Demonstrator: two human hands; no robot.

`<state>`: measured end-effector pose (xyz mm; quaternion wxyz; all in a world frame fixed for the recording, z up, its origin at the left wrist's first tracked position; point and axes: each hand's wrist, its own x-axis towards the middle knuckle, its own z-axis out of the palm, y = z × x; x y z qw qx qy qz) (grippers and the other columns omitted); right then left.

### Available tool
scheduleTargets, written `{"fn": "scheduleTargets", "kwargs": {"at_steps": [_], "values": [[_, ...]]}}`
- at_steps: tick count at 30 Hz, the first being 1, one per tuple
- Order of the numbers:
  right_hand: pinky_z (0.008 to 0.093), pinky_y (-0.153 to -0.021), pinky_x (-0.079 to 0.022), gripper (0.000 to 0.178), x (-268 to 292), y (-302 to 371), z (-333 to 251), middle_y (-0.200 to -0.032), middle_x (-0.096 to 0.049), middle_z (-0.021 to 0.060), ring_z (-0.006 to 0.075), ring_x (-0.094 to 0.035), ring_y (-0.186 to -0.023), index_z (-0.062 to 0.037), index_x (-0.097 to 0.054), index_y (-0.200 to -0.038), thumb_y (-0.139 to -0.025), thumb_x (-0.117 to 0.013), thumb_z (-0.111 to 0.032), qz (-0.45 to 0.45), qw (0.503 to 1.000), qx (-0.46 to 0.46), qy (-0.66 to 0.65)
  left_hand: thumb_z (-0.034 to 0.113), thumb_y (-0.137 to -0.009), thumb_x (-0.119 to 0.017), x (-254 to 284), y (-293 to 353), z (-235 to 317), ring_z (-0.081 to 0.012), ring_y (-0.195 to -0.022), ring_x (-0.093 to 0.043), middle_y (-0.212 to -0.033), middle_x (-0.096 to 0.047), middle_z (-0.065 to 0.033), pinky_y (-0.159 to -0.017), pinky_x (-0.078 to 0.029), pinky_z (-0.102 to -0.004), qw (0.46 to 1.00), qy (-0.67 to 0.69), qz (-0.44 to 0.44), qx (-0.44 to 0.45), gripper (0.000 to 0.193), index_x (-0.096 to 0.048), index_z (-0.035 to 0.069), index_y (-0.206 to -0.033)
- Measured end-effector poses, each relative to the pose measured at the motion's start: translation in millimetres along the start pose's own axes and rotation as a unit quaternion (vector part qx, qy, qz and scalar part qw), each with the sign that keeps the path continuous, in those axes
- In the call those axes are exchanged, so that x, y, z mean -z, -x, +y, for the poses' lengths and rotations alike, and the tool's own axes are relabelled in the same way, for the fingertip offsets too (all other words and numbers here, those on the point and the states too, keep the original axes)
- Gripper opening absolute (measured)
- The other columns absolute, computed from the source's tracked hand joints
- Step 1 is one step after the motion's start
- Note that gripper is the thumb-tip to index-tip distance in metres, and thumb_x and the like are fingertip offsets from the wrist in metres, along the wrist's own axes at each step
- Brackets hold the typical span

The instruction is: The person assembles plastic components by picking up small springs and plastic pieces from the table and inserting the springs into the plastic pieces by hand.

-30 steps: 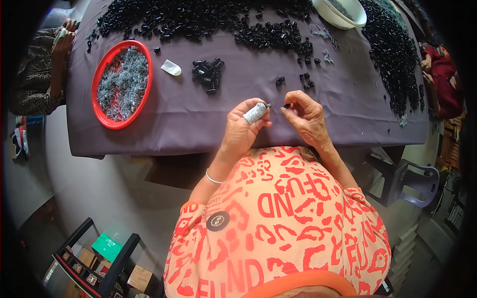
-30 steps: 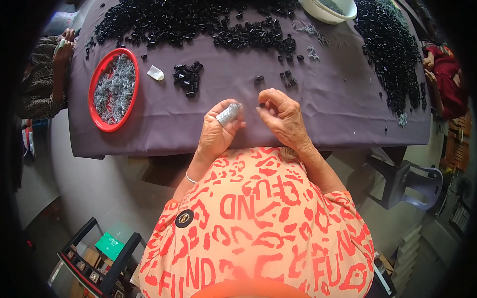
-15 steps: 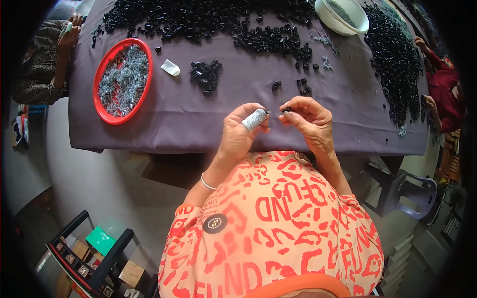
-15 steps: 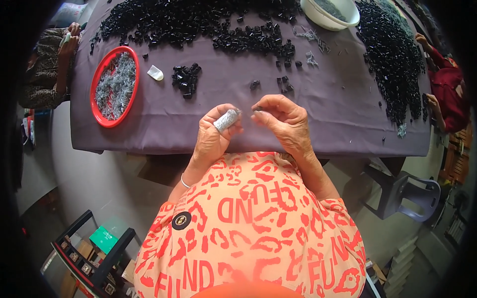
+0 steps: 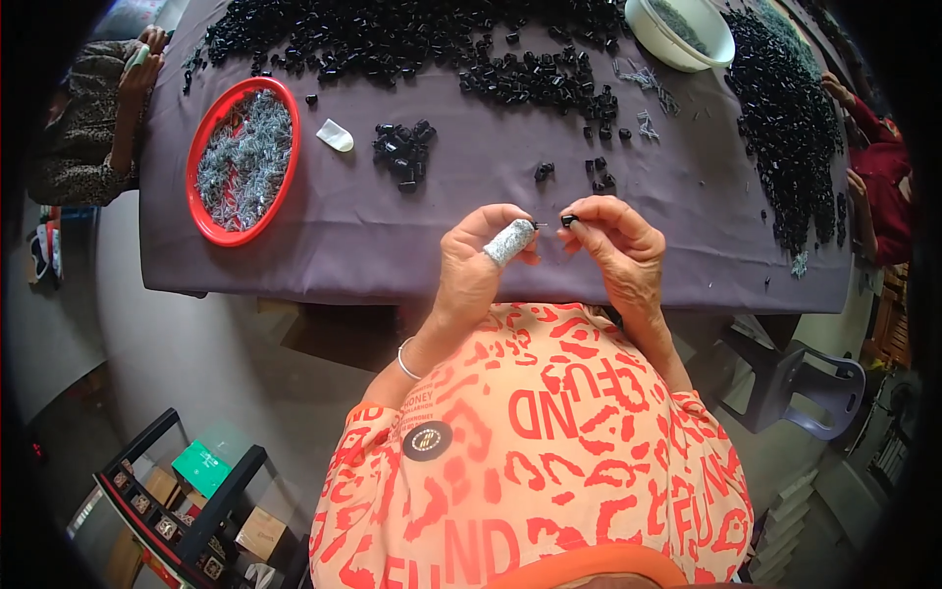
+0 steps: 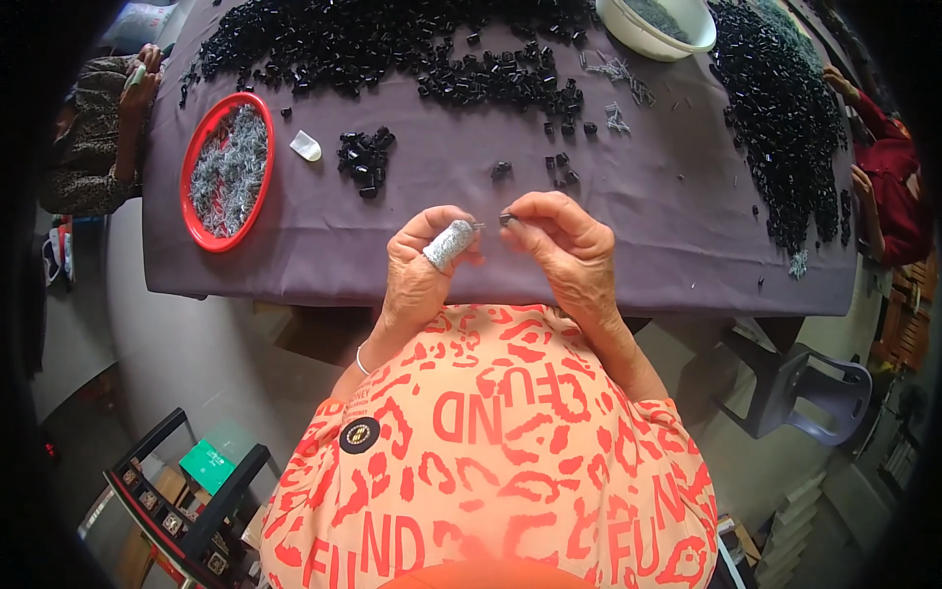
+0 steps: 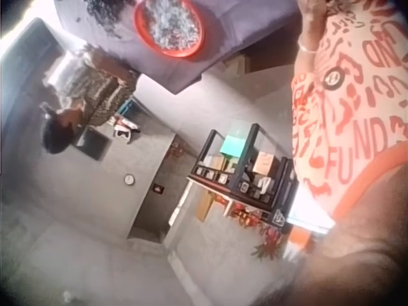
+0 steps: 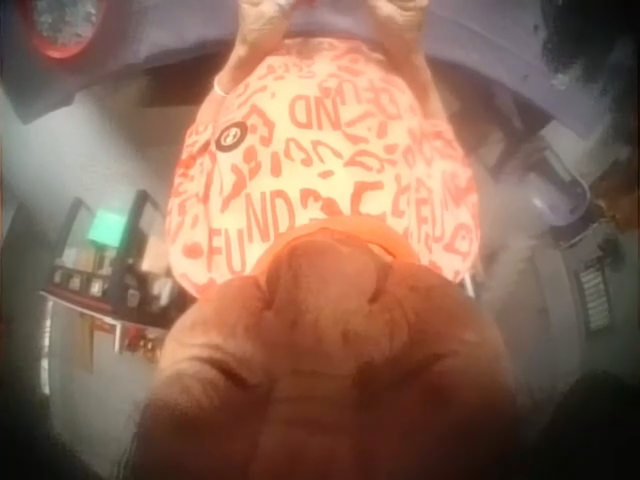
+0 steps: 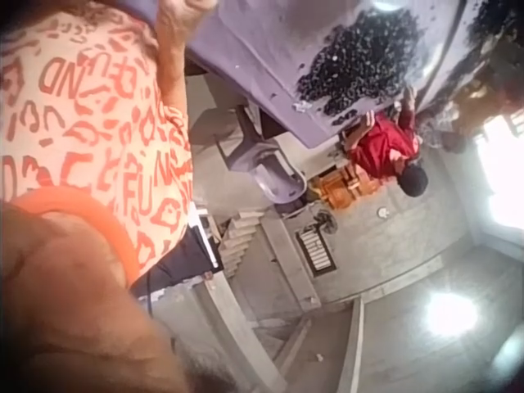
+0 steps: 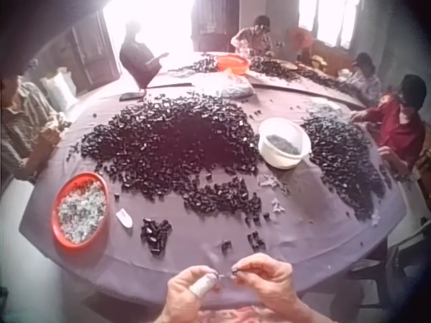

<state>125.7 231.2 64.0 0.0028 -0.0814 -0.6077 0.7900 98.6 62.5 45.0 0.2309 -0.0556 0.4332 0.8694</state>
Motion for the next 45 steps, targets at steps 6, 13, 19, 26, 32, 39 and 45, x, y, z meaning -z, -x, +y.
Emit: {"fn": "scheduleTargets", "kwargs": {"at_steps": [6, 13, 19, 26, 32, 39, 45], "values": [[0.0210, -0.071, -0.050, 0.015, -5.8, -0.3, 1.6, -0.090, -0.059, 0.0056, 0.0107, -0.060, -0.079, 0.0032, -0.060, -0.098, -0.083, -0.060, 0.009, -0.007, 0.990, 0.103, 0.099, 0.004, -0.086, -0.062, -3.8, -1.6, 2.2, -0.0107, -0.077, -0.060, -0.087, -0.063, -0.0046, -0.070, -0.050, -0.0241, 0.997, -0.056, 0.008, -0.044, 0.015, -0.060, -0.001, -0.099], [0.0204, -0.072, -0.049, 0.019, -12.3, -5.4, 4.4, -0.092, -0.059, 0.0077, 0.0105, -0.059, -0.079, 0.0040, -0.060, -0.097, -0.080, -0.061, 0.012, -0.024, 0.971, 0.151, 0.182, 0.004, -0.086, -0.063, -2.2, -4.6, 4.9, -0.0102, -0.076, -0.060, -0.088, -0.064, -0.0041, -0.070, -0.051, -0.0230, 0.993, -0.097, 0.005, -0.061, 0.015, -0.060, -0.002, -0.099], [0.0209, -0.071, -0.050, 0.020, -11.7, -11.0, 3.0, -0.092, -0.060, 0.0090, 0.0115, -0.060, -0.080, 0.0039, -0.061, -0.096, -0.079, -0.061, 0.013, -0.030, 0.968, 0.140, 0.205, 0.003, -0.085, -0.063, 0.2, -9.7, 7.9, -0.0097, -0.076, -0.060, -0.087, -0.065, -0.0044, -0.070, -0.050, -0.0223, 0.991, -0.122, 0.004, -0.047, 0.014, -0.061, -0.002, -0.098], [0.0219, -0.070, -0.050, 0.021, -14.5, -11.2, 10.0, -0.092, -0.062, 0.0100, 0.0131, -0.060, -0.083, 0.0034, -0.062, -0.096, -0.077, -0.062, 0.014, -0.022, 0.948, 0.198, 0.247, -0.002, -0.085, -0.060, 0.5, -10.7, 6.5, -0.0109, -0.078, -0.061, -0.089, -0.065, -0.0058, -0.072, -0.051, -0.0222, 0.996, -0.085, 0.000, -0.019, 0.014, -0.062, -0.004, -0.100], [0.0267, -0.068, -0.049, 0.022, -10.0, -13.6, 10.8, -0.090, -0.063, 0.0105, 0.0178, -0.061, -0.081, 0.0019, -0.061, -0.091, -0.074, -0.062, 0.015, -0.040, 0.943, 0.188, 0.272, -0.005, -0.079, -0.064, 6.2, -10.0, 6.7, -0.0129, -0.079, -0.062, -0.090, -0.064, -0.0054, -0.072, -0.051, -0.0221, 0.980, -0.198, -0.004, -0.039, 0.016, -0.065, 0.000, -0.095], [0.0329, -0.064, -0.049, 0.032, -6.9, -22.0, 18.7, -0.080, -0.058, 0.0130, 0.0276, -0.059, -0.073, -0.0007, -0.052, -0.102, -0.073, -0.061, 0.009, -0.106, 0.838, 0.263, 0.466, 0.008, -0.059, -0.076, 22.6, -25.4, -11.3, -0.0209, -0.078, -0.052, -0.079, -0.058, -0.0010, -0.066, -0.045, -0.0322, 0.701, -0.615, 0.014, -0.362, 0.019, -0.068, 0.010, -0.076], [0.0359, -0.062, -0.049, 0.040, -5.0, -22.0, 28.7, -0.076, -0.056, 0.0111, 0.0275, -0.059, -0.070, -0.0029, -0.046, -0.110, -0.074, -0.061, 0.006, -0.127, 0.801, 0.231, 0.537, 0.006, -0.075, -0.066, 24.9, -23.2, -1.9, -0.0201, -0.076, -0.057, -0.079, -0.060, -0.0042, -0.064, -0.048, -0.0322, 0.724, -0.623, 0.009, -0.296, 0.015, -0.066, 0.006, -0.090]]}}
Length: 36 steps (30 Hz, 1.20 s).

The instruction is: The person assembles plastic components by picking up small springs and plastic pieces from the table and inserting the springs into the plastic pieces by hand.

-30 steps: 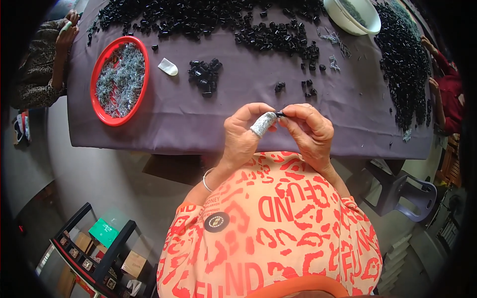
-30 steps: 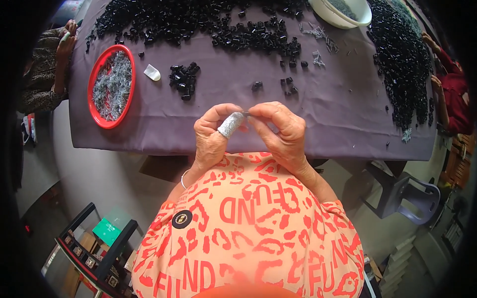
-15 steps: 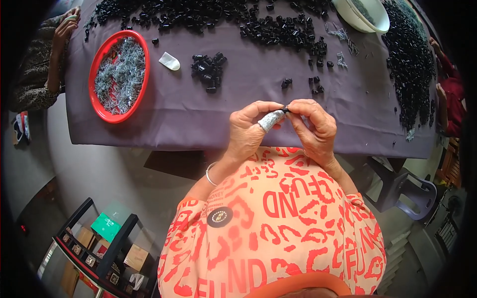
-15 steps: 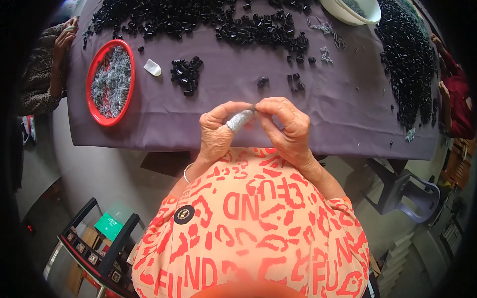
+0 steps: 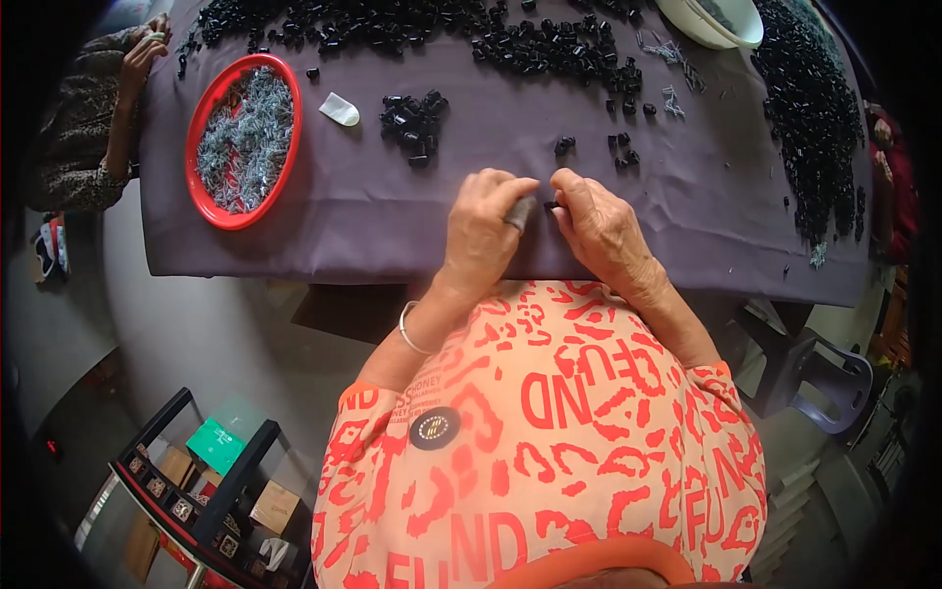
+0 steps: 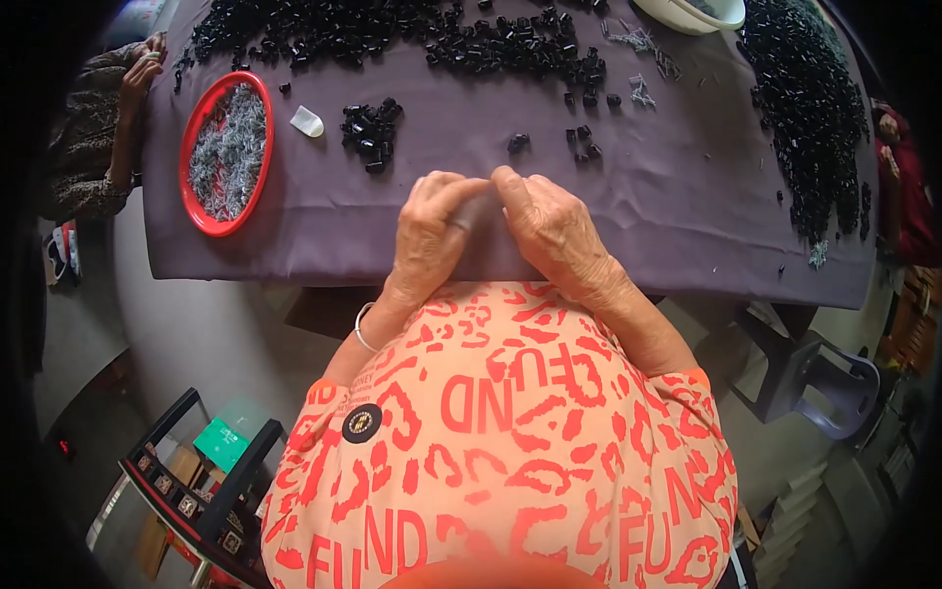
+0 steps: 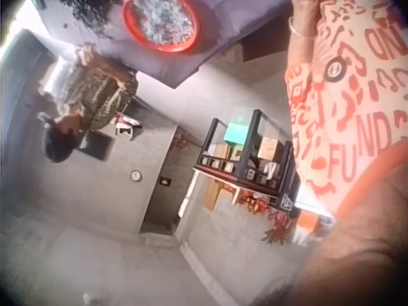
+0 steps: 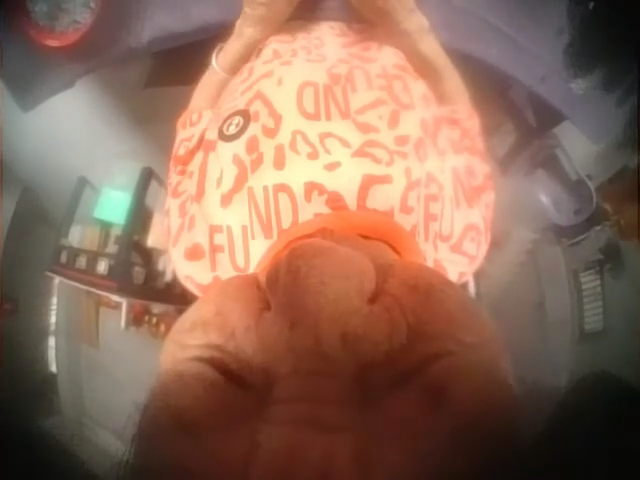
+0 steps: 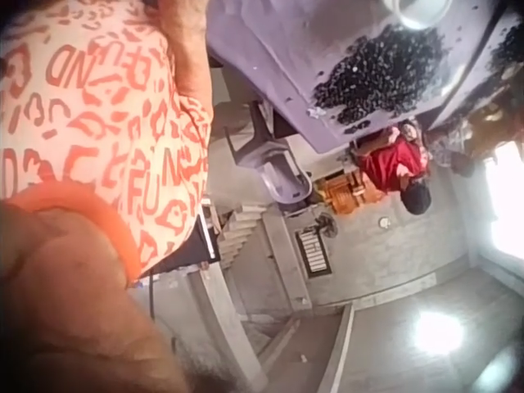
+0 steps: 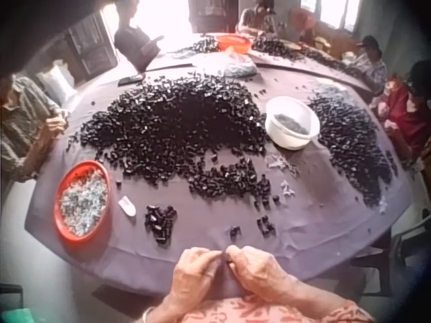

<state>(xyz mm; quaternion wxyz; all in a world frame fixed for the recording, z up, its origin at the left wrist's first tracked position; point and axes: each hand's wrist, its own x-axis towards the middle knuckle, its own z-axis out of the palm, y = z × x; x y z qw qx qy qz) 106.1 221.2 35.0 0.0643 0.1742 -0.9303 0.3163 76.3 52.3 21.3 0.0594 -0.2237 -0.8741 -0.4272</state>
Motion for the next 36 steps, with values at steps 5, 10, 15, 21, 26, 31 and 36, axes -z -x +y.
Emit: {"fn": "scheduleTargets", "kwargs": {"at_steps": [5, 10, 15, 21, 26, 31, 36], "values": [[0.0367, -0.061, -0.048, 0.040, -0.6, 0.1, -2.2, -0.075, -0.055, 0.0109, 0.0284, -0.058, -0.069, -0.0038, -0.046, -0.109, -0.074, -0.060, 0.005, 0.004, 1.000, 0.015, 0.007, 0.006, -0.085, -0.055, 14.4, -10.4, 14.1, -0.0105, -0.058, -0.061, -0.078, -0.065, -0.0091, -0.049, -0.047, -0.0224, 0.892, 0.316, -0.138, 0.291, 0.014, -0.061, -0.004, -0.094], [0.0374, -0.061, -0.048, 0.041, 2.3, -1.0, 0.9, -0.076, -0.055, 0.0125, 0.0300, -0.058, -0.069, -0.0038, -0.046, -0.111, -0.074, -0.061, 0.005, 0.015, 0.999, 0.019, -0.030, 0.008, -0.085, -0.057, 8.8, -21.9, 9.0, -0.0103, -0.060, -0.062, -0.079, -0.065, -0.0075, -0.045, -0.046, -0.0191, 0.813, 0.375, -0.224, 0.386, 0.015, -0.060, -0.002, -0.096], [0.0357, -0.064, -0.049, 0.045, -2.9, 1.6, 8.0, -0.085, -0.058, 0.0150, 0.0312, -0.060, -0.074, -0.0023, -0.046, -0.115, -0.073, -0.061, 0.007, 0.054, 0.992, 0.045, -0.101, 0.024, -0.085, -0.064, 10.5, -22.2, 6.6, -0.0111, -0.065, -0.062, -0.083, -0.066, -0.0077, -0.050, -0.046, -0.0196, 0.800, 0.385, -0.244, 0.390, 0.026, -0.061, 0.001, -0.097], [0.0361, -0.065, -0.049, 0.048, -4.9, 6.0, 11.4, -0.090, -0.058, 0.0156, 0.0314, -0.060, -0.076, -0.0009, -0.045, -0.116, -0.071, -0.061, 0.009, 0.050, 0.991, 0.069, -0.106, 0.020, -0.084, -0.066, 10.3, -22.7, 6.6, -0.0129, -0.066, -0.064, -0.082, -0.066, -0.0090, -0.050, -0.047, -0.0200, 0.803, 0.378, -0.248, 0.388, 0.028, -0.059, -0.002, -0.099], [0.0372, -0.072, -0.050, 0.047, 11.8, -2.9, 0.9, -0.097, -0.059, 0.0161, 0.0326, -0.060, -0.084, -0.0002, -0.049, -0.115, -0.070, -0.063, 0.006, -0.005, 0.990, 0.047, -0.133, 0.014, -0.081, -0.070, 6.9, -20.7, 4.3, -0.0113, -0.059, -0.064, -0.071, -0.066, -0.0064, -0.042, -0.045, -0.0188, 0.779, 0.413, -0.225, 0.415, 0.021, -0.059, 0.000, -0.092], [0.0428, -0.090, -0.044, 0.042, 5.0, -20.0, -18.6, -0.116, -0.055, 0.0152, 0.0313, -0.055, -0.106, -0.0047, -0.052, -0.118, -0.079, -0.062, -0.019, 0.028, 0.989, 0.102, -0.103, 0.005, -0.074, -0.067, 8.5, -11.7, -4.3, -0.0148, -0.061, -0.062, -0.071, -0.064, -0.0053, -0.048, -0.046, -0.0219, 0.864, 0.425, -0.173, 0.208, 0.010, -0.063, -0.001, -0.081], [0.0436, -0.100, -0.037, 0.051, -31.0, -23.0, -9.1, -0.127, -0.052, 0.0145, 0.0312, -0.050, -0.118, -0.0060, -0.050, -0.125, -0.089, -0.047, -0.043, 0.024, 0.988, 0.111, -0.102, 0.009, -0.075, -0.061, 0.7, 5.7, -30.6, -0.0214, -0.083, -0.057, -0.086, -0.058, -0.0105, -0.071, -0.045, -0.0347, 0.961, 0.224, -0.158, -0.023, 0.014, -0.058, -0.003, -0.080]]}}
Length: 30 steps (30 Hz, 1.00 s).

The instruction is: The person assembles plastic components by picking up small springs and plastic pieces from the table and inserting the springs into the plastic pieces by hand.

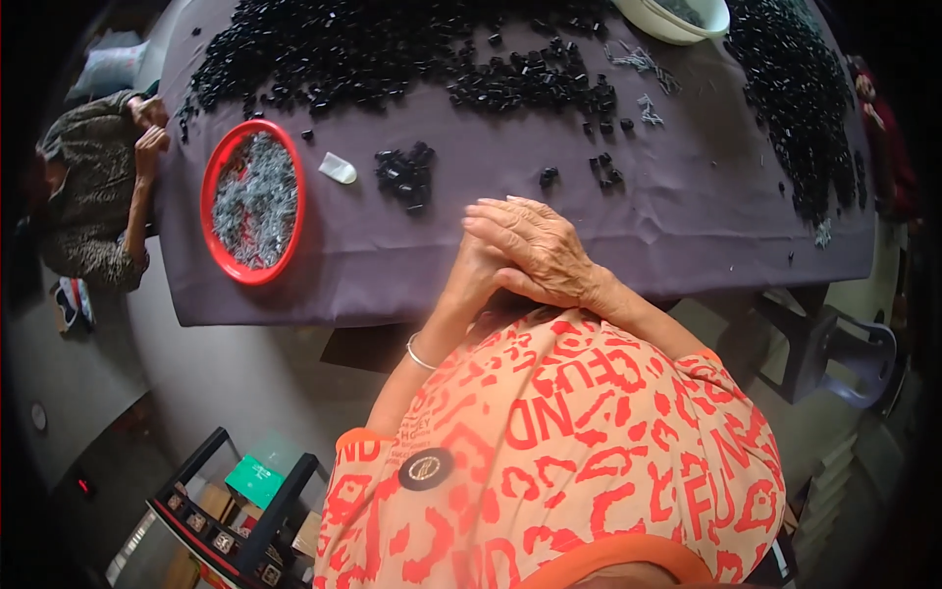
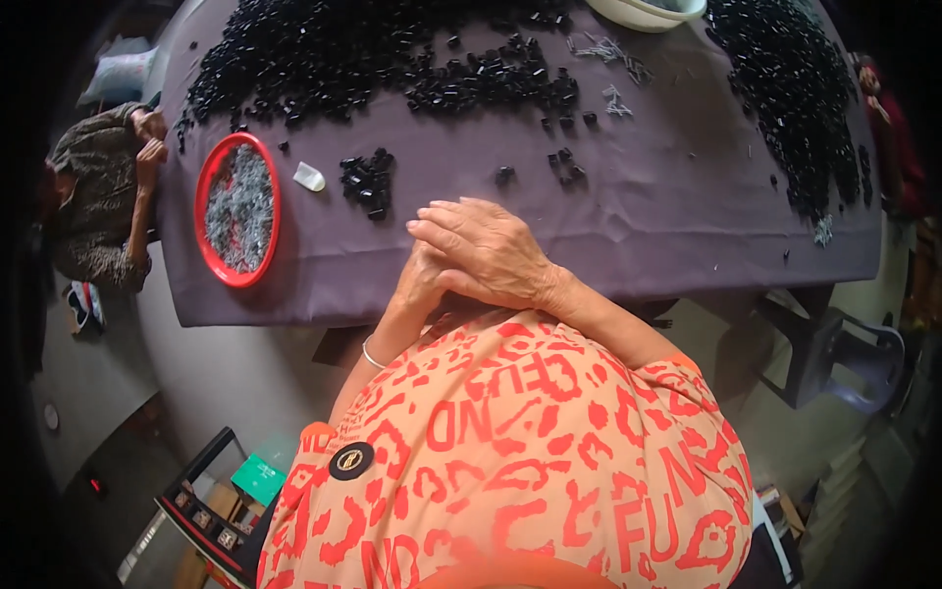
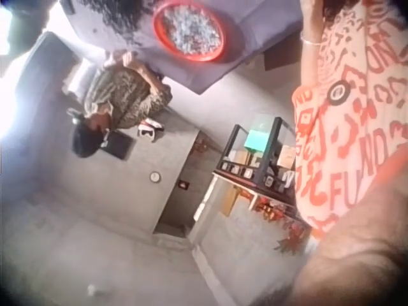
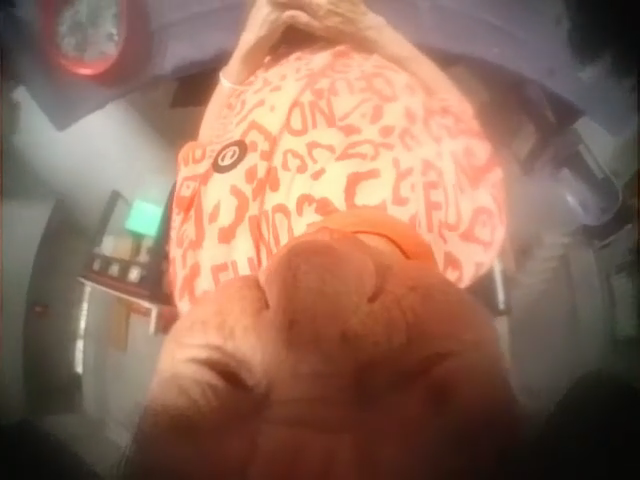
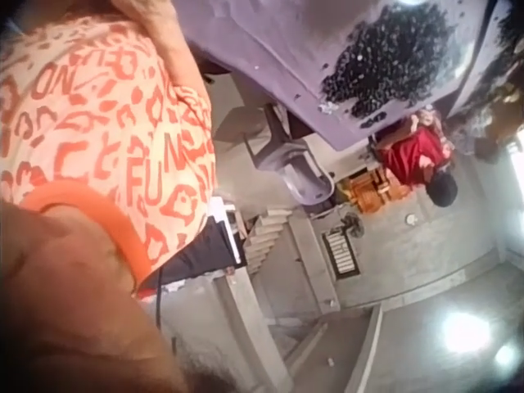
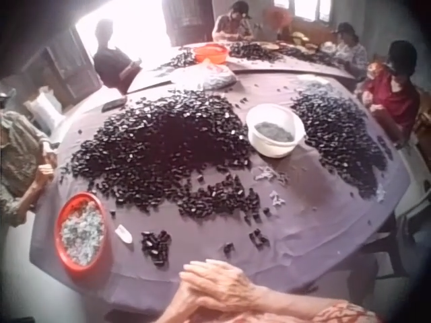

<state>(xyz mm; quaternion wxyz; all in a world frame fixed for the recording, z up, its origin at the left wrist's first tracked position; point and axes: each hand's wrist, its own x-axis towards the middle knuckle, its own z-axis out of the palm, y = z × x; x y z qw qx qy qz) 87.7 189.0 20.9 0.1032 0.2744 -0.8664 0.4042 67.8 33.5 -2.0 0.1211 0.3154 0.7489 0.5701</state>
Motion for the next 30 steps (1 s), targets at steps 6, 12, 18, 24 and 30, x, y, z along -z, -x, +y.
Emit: {"fn": "scheduleTargets", "kwargs": {"at_steps": [6, 12, 18, 24, 30], "values": [[0.0428, -0.100, -0.037, 0.053, -2.6, 0.8, 0.4, -0.124, -0.054, 0.0118, 0.0280, -0.052, -0.115, -0.0088, -0.051, -0.125, -0.084, -0.053, -0.042, 0.023, 0.999, -0.022, -0.013, 0.014, -0.077, -0.060, -7.4, -7.7, 18.3, -0.0233, -0.086, -0.056, -0.091, -0.056, -0.0107, -0.073, -0.044, -0.0357, 0.965, 0.143, 0.044, 0.214, 0.025, -0.054, -0.002, -0.095], [0.0434, -0.100, -0.037, 0.050, -0.5, 1.2, 3.1, -0.123, -0.055, 0.0125, 0.0294, -0.051, -0.115, -0.0077, -0.051, -0.124, -0.085, -0.055, -0.039, 0.031, 0.999, -0.016, -0.030, 0.009, -0.076, -0.058, -6.4, -14.4, 3.4, -0.0167, -0.083, -0.058, -0.088, -0.060, -0.0056, -0.068, -0.046, -0.0311, 0.916, -0.393, -0.059, -0.060, 0.020, -0.056, -0.001, -0.093], [0.0403, -0.088, -0.042, 0.029, 32.9, 11.3, 31.1, -0.104, -0.058, 0.0086, 0.0285, -0.054, -0.098, -0.0074, -0.061, -0.101, -0.074, -0.066, -0.013, 0.182, 0.979, -0.063, 0.061, 0.005, -0.084, -0.052, -4.4, -21.4, 40.1, -0.0137, -0.064, -0.063, -0.077, -0.064, -0.0069, -0.051, -0.050, -0.0232, 0.899, 0.220, 0.046, 0.375, 0.016, -0.061, -0.001, -0.095], [0.0356, -0.081, -0.040, 0.018, 32.6, 5.5, 45.9, -0.091, -0.057, 0.0030, 0.0227, -0.054, -0.091, -0.0103, -0.061, -0.085, -0.069, -0.068, -0.010, 0.090, 0.976, -0.031, 0.195, 0.000, -0.083, -0.055, 31.3, -17.3, 20.1, -0.0087, -0.055, -0.057, -0.073, -0.061, -0.0033, -0.049, -0.046, -0.0194, 0.946, 0.002, 0.172, 0.276, 0.016, -0.060, 0.000, -0.098], [0.0360, -0.084, -0.037, 0.017, 47.8, 25.3, 36.1, -0.092, -0.058, 0.0016, 0.0211, -0.054, -0.092, -0.0109, -0.061, -0.085, -0.070, -0.069, -0.008, 0.190, 0.943, -0.135, 0.238, 0.000, -0.075, -0.065, 26.9, -20.8, 39.1, -0.0241, -0.065, -0.054, -0.077, -0.054, -0.0100, -0.059, -0.045, -0.0354, 0.940, -0.255, 0.208, 0.094, 0.017, -0.062, 0.004, -0.092]]}}
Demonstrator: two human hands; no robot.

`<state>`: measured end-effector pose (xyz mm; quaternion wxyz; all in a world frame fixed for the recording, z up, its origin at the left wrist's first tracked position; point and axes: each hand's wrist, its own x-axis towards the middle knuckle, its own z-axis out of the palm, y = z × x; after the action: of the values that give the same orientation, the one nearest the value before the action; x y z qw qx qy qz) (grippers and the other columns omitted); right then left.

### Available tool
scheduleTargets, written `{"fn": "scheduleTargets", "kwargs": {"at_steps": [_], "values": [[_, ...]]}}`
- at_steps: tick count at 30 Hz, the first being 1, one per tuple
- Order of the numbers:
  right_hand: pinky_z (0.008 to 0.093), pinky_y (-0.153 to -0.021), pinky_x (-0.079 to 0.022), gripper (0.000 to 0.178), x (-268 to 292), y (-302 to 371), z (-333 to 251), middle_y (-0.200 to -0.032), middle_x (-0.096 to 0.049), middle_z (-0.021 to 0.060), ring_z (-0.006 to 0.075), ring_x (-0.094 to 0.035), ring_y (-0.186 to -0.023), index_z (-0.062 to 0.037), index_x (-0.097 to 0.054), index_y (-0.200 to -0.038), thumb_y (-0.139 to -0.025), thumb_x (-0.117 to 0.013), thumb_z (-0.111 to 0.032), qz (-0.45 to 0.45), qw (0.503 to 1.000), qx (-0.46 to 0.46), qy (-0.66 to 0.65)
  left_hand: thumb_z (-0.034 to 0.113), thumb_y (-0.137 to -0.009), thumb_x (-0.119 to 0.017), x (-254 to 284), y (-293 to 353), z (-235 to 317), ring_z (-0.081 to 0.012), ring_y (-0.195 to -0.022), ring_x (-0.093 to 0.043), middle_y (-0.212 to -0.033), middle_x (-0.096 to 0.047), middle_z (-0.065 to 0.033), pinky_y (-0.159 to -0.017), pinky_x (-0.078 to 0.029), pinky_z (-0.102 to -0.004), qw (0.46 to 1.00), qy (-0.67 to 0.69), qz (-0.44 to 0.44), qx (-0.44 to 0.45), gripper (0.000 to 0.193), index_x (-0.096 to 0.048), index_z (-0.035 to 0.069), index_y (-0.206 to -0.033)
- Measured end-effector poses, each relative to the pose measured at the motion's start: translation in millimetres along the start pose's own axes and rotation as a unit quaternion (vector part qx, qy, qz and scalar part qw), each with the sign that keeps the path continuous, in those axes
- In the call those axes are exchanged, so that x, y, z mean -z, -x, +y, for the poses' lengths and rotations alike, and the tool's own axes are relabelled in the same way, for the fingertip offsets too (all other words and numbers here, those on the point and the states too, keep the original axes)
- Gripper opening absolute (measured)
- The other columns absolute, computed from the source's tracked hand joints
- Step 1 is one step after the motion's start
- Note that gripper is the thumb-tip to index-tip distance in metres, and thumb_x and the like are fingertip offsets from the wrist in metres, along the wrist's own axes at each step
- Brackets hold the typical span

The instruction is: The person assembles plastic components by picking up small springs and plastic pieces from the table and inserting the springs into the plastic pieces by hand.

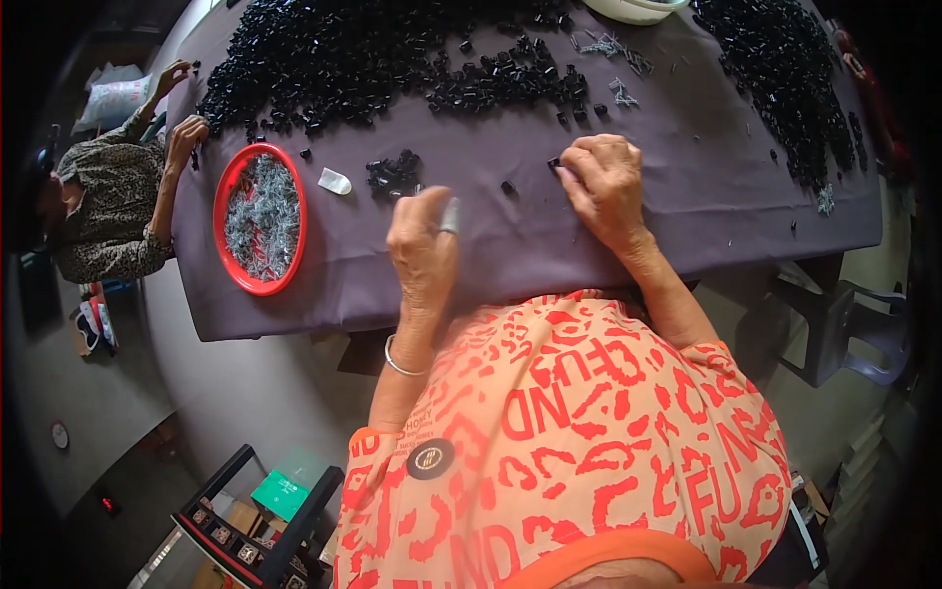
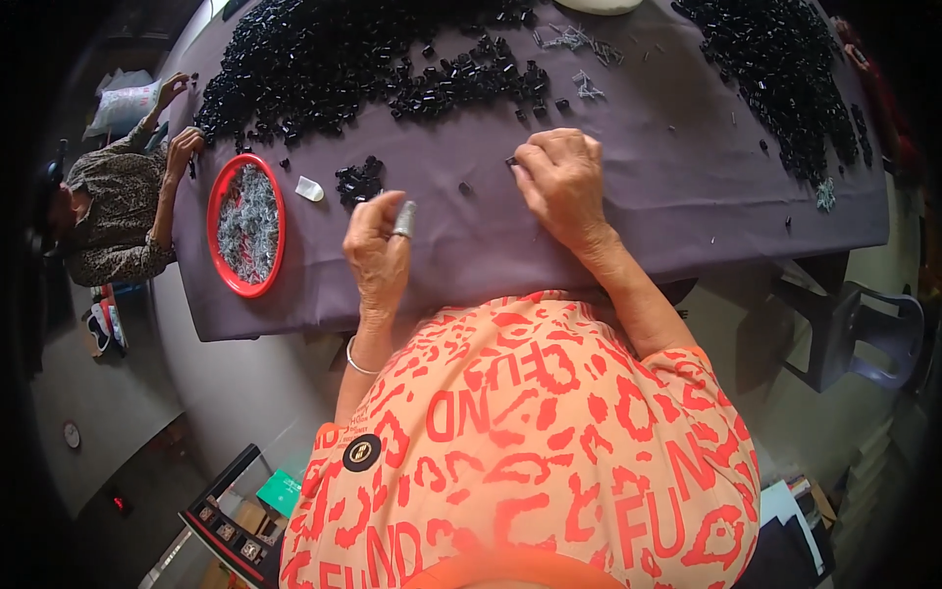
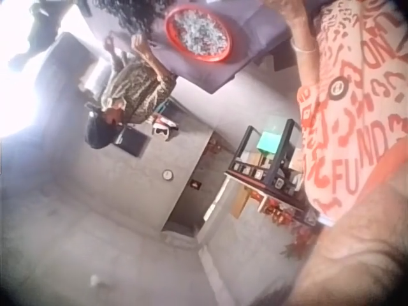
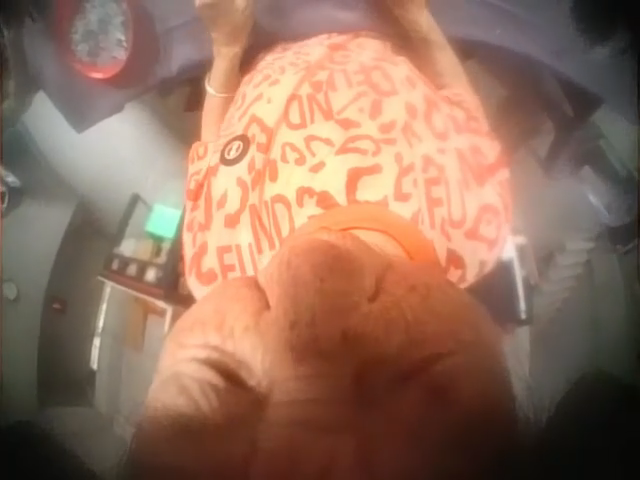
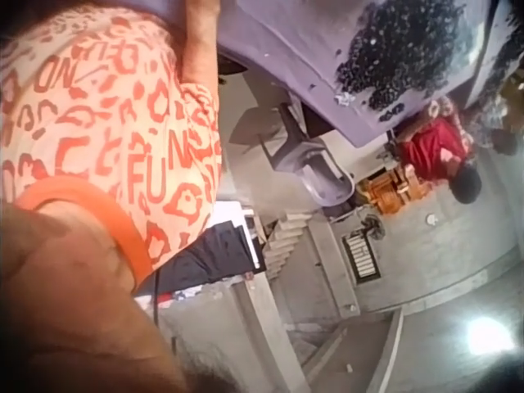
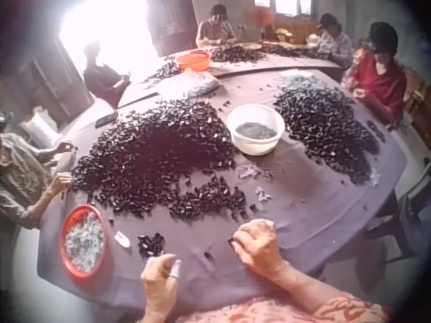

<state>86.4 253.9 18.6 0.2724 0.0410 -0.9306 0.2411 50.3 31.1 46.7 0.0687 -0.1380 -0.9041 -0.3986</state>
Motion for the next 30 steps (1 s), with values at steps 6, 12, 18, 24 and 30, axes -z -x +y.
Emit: {"fn": "scheduleTargets", "kwargs": {"at_steps": [6, 12, 18, 24, 30], "values": [[0.0350, -0.081, -0.038, 0.019, 17.7, 13.3, 16.7, -0.089, -0.059, 0.0023, 0.0218, -0.054, -0.090, -0.0097, -0.061, -0.085, -0.069, -0.069, -0.002, 0.039, 0.999, -0.024, -0.017, -0.001, -0.071, -0.066, -32.8, 3.7, 4.9, -0.0257, -0.063, -0.055, -0.080, -0.057, -0.0116, -0.059, -0.045, -0.0360, 0.997, 0.048, -0.055, -0.019, 0.023, -0.063, 0.005, -0.093], [0.0352, -0.077, -0.042, 0.017, 27.9, 17.6, 36.2, -0.087, -0.059, 0.0061, 0.0249, -0.055, -0.085, -0.0071, -0.060, -0.084, -0.071, -0.066, 0.001, 0.056, 0.995, -0.080, 0.010, -0.001, -0.071, -0.068, -44.5, -5.1, 12.5, -0.0136, -0.058, -0.054, -0.078, -0.057, -0.0066, -0.055, -0.045, -0.0269, 0.996, 0.010, -0.089, -0.021, 0.022, -0.065, 0.004, -0.093], [0.0355, -0.076, -0.043, 0.018, 31.2, 8.1, 34.9, -0.086, -0.059, 0.0072, 0.0256, -0.055, -0.084, -0.0062, -0.060, -0.085, -0.071, -0.066, 0.002, 0.052, 0.996, -0.066, -0.018, 0.005, -0.073, -0.067, -59.9, -20.5, 31.2, -0.0286, -0.070, -0.058, -0.084, -0.057, -0.0092, -0.062, -0.047, -0.0389, 0.995, 0.036, -0.091, -0.033, 0.018, -0.063, 0.009, -0.091], [0.0340, -0.072, -0.044, 0.015, 32.4, -2.9, 68.6, -0.084, -0.059, 0.0055, 0.0238, -0.054, -0.079, -0.0067, -0.061, -0.083, -0.071, -0.066, 0.001, 0.089, 0.990, -0.104, 0.025, 0.010, -0.071, -0.070, -79.6, -39.7, 34.8, -0.0264, -0.082, -0.057, -0.086, -0.057, -0.0060, -0.067, -0.048, -0.0375, 0.981, -0.023, -0.147, -0.124, 0.018, -0.064, 0.010, -0.088], [0.0340, -0.070, -0.044, 0.013, 27.4, -27.2, 81.6, -0.080, -0.057, 0.0037, 0.0223, -0.053, -0.078, -0.0072, -0.062, -0.080, -0.071, -0.067, 0.000, 0.052, 0.995, -0.087, 0.011, 0.010, -0.073, -0.071, -82.4, -42.3, 36.9, -0.0239, -0.075, -0.056, -0.078, -0.056, -0.0060, -0.067, -0.046, -0.0350, 0.978, -0.021, -0.169, -0.123, 0.015, -0.061, 0.005, -0.083]]}}
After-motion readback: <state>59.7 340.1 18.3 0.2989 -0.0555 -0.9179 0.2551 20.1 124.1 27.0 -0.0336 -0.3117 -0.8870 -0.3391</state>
